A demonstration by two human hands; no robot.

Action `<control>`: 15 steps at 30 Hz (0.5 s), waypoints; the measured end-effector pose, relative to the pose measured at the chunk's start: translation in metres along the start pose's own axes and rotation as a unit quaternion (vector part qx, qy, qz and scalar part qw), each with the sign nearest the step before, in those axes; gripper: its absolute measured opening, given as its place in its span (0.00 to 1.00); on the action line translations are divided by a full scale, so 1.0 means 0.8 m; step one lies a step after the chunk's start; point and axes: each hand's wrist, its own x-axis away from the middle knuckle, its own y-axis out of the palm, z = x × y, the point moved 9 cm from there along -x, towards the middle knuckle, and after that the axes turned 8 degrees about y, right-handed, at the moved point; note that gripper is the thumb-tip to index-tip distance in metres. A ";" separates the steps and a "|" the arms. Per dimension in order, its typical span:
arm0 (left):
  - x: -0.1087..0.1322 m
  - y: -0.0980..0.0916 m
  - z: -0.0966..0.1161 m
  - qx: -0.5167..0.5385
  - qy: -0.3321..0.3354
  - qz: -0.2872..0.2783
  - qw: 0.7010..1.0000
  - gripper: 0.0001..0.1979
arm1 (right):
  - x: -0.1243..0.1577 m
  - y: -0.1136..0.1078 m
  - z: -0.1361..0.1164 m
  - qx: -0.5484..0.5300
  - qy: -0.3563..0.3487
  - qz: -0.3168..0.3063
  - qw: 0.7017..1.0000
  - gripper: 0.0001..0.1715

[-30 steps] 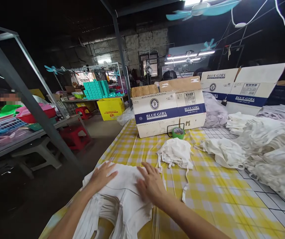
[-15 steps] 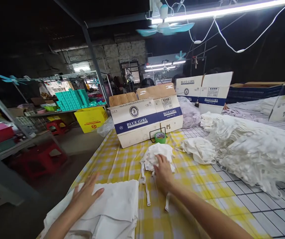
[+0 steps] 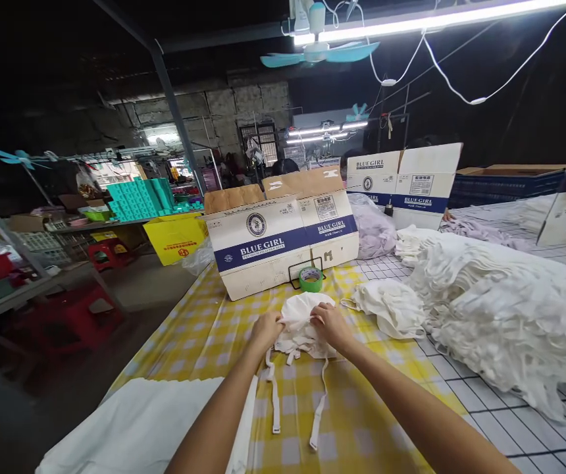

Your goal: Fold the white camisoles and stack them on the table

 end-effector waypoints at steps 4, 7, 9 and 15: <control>-0.010 -0.023 0.032 0.114 0.043 0.010 0.992 0.16 | 0.003 -0.040 0.026 -0.127 0.043 0.026 0.991 0.11; -0.010 -0.054 0.070 0.317 0.069 0.015 0.946 0.16 | -0.002 -0.062 0.020 -0.248 0.054 0.025 0.967 0.16; -0.005 -0.077 0.089 0.447 0.058 0.042 0.892 0.13 | -0.002 -0.079 0.006 -0.324 0.054 0.022 0.944 0.20; 0.030 -0.132 0.127 0.562 0.041 0.142 0.814 0.09 | 0.019 -0.145 -0.036 -0.519 0.073 0.008 0.852 0.17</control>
